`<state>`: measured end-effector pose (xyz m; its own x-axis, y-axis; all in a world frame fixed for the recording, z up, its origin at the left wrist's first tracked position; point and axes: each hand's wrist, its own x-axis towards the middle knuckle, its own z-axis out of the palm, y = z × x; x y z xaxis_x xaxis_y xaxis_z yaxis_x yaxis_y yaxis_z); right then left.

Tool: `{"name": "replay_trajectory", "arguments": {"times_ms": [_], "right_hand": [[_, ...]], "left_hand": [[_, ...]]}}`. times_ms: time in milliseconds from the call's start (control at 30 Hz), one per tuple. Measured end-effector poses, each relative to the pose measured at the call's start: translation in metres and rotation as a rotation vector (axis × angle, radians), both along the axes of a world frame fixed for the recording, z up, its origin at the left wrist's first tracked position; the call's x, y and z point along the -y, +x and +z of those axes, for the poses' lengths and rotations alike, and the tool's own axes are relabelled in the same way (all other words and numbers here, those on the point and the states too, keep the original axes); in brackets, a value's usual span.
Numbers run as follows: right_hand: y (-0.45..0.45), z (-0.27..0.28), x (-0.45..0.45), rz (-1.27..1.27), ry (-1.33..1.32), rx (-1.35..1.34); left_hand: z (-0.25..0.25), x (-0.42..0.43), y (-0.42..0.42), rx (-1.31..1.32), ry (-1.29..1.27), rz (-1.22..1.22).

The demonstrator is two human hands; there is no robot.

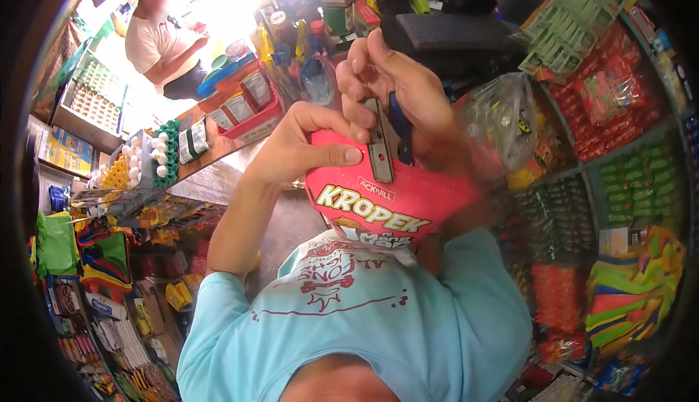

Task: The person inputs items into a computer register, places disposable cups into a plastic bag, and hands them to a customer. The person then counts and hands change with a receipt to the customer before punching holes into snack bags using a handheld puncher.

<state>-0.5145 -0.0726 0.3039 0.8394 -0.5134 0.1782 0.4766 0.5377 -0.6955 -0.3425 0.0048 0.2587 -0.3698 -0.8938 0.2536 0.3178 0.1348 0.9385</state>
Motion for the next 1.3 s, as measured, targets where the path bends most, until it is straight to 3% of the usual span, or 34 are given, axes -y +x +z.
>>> {"name": "replay_trajectory", "arguments": {"times_ms": [167, 367, 500, 600, 767, 867, 1000, 1067, 1167, 1300], "right_hand": [[0.001, -0.002, -0.005, 0.011, -0.1, -0.106], [0.007, -0.023, -0.006, 0.165, -0.322, 0.608], [0.003, -0.007, -0.008, -0.017, -0.626, 0.69], [0.004, 0.001, -0.002, 0.074, -0.532, 0.804], [0.002, -0.006, 0.005, 0.075, -0.116, 0.794], [0.005, -0.002, 0.015, 0.332, -0.26, 0.846], [0.006, 0.018, 0.023, 0.605, -0.686, 0.736], [0.0, 0.02, 0.027, 0.529, -0.778, 0.652], [-0.012, 0.01, 0.01, 0.07, -0.779, 0.607], [-0.002, -0.001, 0.003, -0.153, -0.667, 0.506]], "left_hand": [[0.012, -0.006, 0.011, 0.19, -0.082, -0.02], [0.016, -0.008, 0.025, 0.297, -0.024, -0.065], [0.011, -0.006, 0.021, 0.178, 0.003, -0.043], [0.014, -0.006, 0.014, 0.155, -0.064, -0.027], [0.026, -0.008, 0.011, 0.128, -0.052, -0.022], [0.026, -0.007, 0.012, 0.196, -0.109, -0.044], [0.01, -0.003, 0.004, 0.249, -0.207, -0.06], [0.01, -0.002, 0.004, 0.227, -0.147, -0.031], [0.014, -0.004, 0.01, 0.168, -0.024, 0.033], [0.014, -0.004, 0.015, 0.107, -0.009, 0.035]]}}
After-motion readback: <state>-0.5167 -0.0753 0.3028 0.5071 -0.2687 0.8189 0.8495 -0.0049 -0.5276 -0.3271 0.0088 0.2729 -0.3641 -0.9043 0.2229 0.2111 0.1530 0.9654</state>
